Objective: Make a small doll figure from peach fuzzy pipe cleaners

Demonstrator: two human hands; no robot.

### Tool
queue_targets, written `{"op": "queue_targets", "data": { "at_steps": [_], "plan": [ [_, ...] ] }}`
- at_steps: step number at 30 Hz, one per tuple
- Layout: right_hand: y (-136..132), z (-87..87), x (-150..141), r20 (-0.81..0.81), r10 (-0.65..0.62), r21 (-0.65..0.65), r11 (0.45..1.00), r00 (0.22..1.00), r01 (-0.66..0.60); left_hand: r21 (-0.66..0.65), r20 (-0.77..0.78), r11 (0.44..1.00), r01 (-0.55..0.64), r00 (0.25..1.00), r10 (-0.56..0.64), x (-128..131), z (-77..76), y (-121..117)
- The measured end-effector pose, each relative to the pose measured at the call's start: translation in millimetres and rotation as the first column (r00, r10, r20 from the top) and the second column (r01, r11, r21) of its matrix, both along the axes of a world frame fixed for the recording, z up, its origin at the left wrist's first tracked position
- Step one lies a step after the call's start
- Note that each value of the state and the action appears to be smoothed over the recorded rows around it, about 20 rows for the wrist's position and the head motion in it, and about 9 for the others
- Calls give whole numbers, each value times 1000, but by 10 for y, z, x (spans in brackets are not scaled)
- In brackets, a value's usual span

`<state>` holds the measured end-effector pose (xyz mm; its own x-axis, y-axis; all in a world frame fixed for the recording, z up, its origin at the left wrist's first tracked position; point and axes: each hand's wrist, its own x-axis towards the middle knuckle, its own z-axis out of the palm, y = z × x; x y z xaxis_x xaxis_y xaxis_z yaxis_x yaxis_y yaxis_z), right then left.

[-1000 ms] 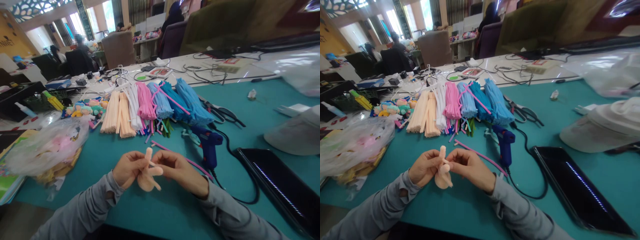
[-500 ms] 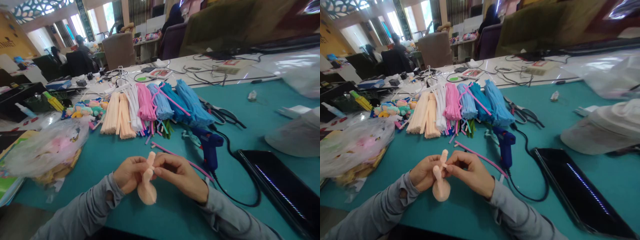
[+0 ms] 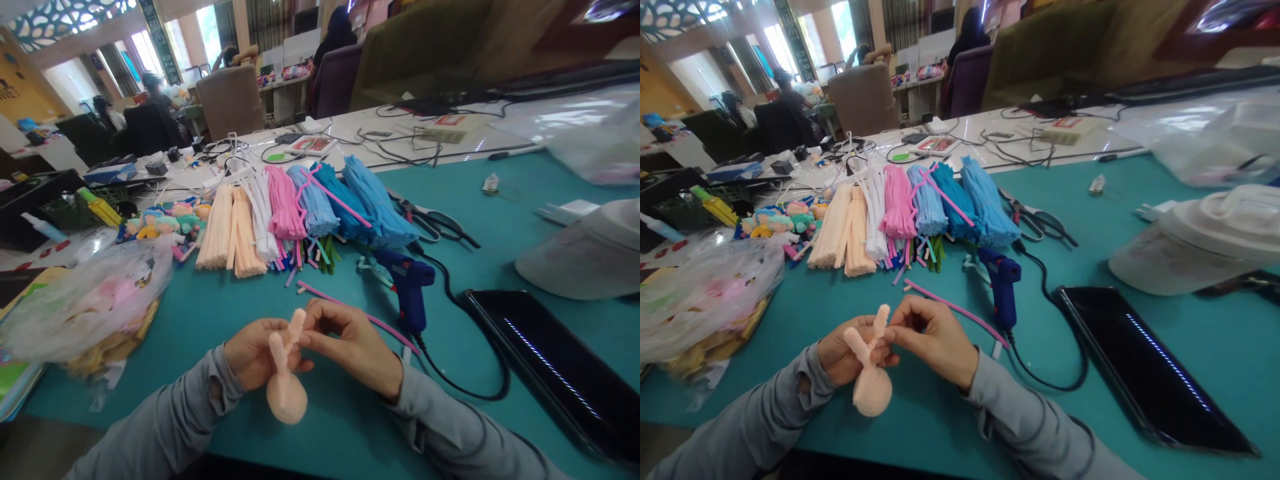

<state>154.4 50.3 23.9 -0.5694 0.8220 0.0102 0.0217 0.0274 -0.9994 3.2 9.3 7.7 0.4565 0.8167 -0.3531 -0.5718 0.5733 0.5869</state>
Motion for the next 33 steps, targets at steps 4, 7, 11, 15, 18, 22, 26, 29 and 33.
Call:
{"op": "queue_targets", "data": {
  "at_steps": [4, 7, 11, 15, 18, 22, 26, 29, 33],
  "plan": [
    [-5, -14, 1, -21, 19, -76, 997, 1000, -20, -18, -24, 1000, -7, 1000, 7, -14, 4, 13],
    [20, -10, 34, -42, 84, -124, 988, 996, -89, -21, -38, 1000, -11, 999, 10, -25, 28, 23],
    [85, -2, 79, -34, 172, -175, 969, 984, -176, 1, -26, 1000, 8, 1000, -8, -52, 73, 32],
    [112, -5, 88, -13, 157, -139, 978, 988, -157, 11, -37, 996, 91, 995, -90, -86, 63, 42],
    [101, 1, 78, 23, 108, -43, 993, 994, -107, -16, -72, 988, 154, 985, -154, -104, 7, 49],
    [82, 27, 73, 55, 105, 23, 994, 993, -107, -48, -138, 981, 190, 971, -195, -120, -20, 47],
    [85, 38, 96, 53, 204, -54, 978, 978, -201, -36, -265, 983, 178, 947, -181, -155, 61, 53],
    [99, 39, 125, 40, 269, -147, 954, 962, -261, -6, -375, 984, 177, 912, -166, -189, 126, 64],
    [93, 47, 128, 30, 362, -219, 912, 932, -347, 88, -434, 979, 181, 892, -126, -205, 163, 65]
  ]
}}
